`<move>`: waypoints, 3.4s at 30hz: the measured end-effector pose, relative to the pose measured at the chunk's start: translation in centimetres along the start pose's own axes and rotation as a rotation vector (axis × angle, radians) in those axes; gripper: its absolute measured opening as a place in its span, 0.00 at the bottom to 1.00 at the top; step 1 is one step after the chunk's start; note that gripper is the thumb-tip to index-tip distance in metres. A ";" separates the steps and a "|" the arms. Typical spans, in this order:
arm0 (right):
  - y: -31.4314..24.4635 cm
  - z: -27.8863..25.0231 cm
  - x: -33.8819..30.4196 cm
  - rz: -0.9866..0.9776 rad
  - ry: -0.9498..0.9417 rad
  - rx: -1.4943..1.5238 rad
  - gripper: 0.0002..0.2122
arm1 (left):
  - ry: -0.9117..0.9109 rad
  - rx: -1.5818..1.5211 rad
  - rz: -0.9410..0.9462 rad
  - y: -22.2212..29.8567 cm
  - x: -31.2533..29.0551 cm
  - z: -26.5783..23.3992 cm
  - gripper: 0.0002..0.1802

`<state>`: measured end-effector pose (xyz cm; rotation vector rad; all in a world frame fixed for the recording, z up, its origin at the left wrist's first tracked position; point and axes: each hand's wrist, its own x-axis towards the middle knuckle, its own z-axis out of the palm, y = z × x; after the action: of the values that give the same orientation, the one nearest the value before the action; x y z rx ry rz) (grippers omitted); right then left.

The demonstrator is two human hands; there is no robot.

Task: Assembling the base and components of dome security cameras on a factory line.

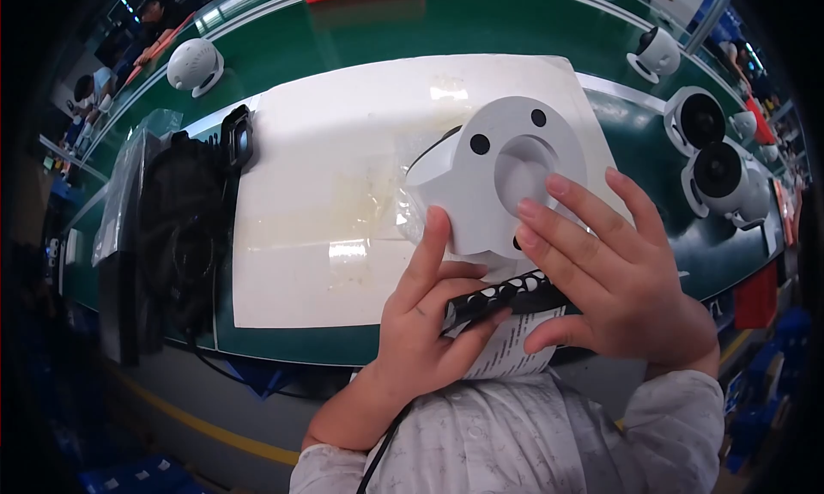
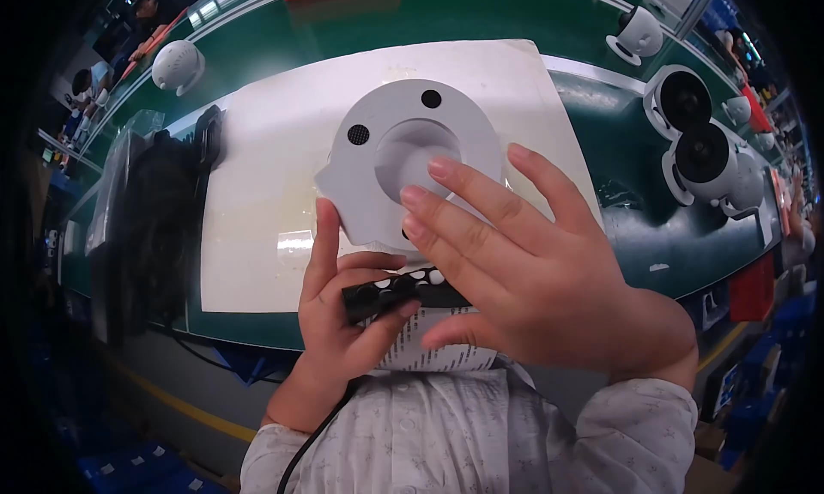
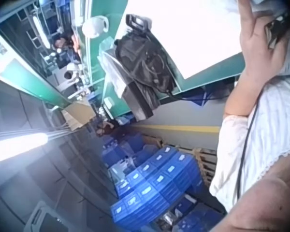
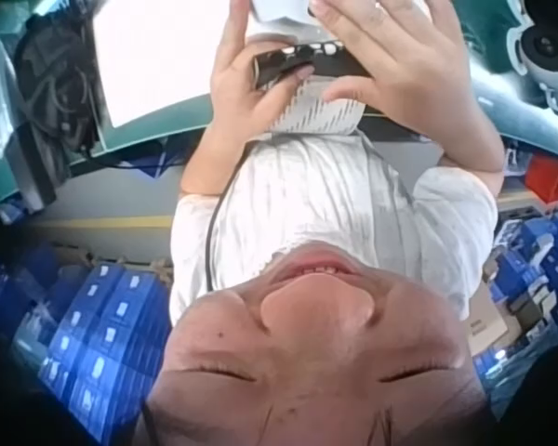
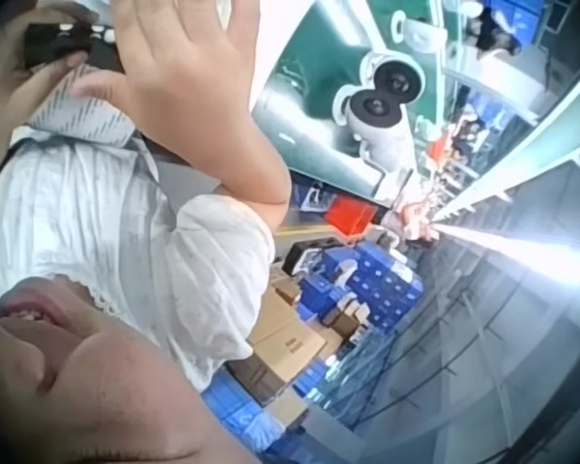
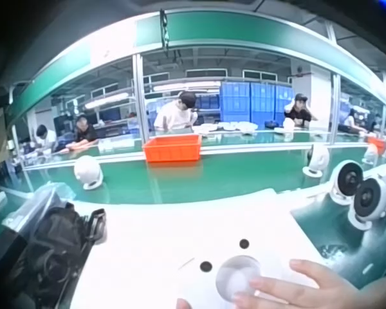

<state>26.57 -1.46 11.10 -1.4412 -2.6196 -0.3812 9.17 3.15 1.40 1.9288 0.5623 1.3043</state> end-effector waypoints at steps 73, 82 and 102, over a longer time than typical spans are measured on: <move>27.5 18.0 9.2 0.882 -0.061 -0.353 0.09 | 0.261 -0.315 -0.289 0.0 -4.8 -8.8 0.12; 11.7 12.6 29.4 0.230 -0.417 0.328 0.18 | 0.126 -0.472 -0.705 -0.2 -2.8 -14.3 0.10; 8.5 13.1 35.7 0.452 0.232 0.065 0.08 | 0.187 -0.299 -0.717 -2.0 -3.0 -16.8 0.13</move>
<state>14.71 35.53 8.08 -1.7817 -2.0334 -0.3750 -7.36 7.82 1.72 1.1937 0.9780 1.0189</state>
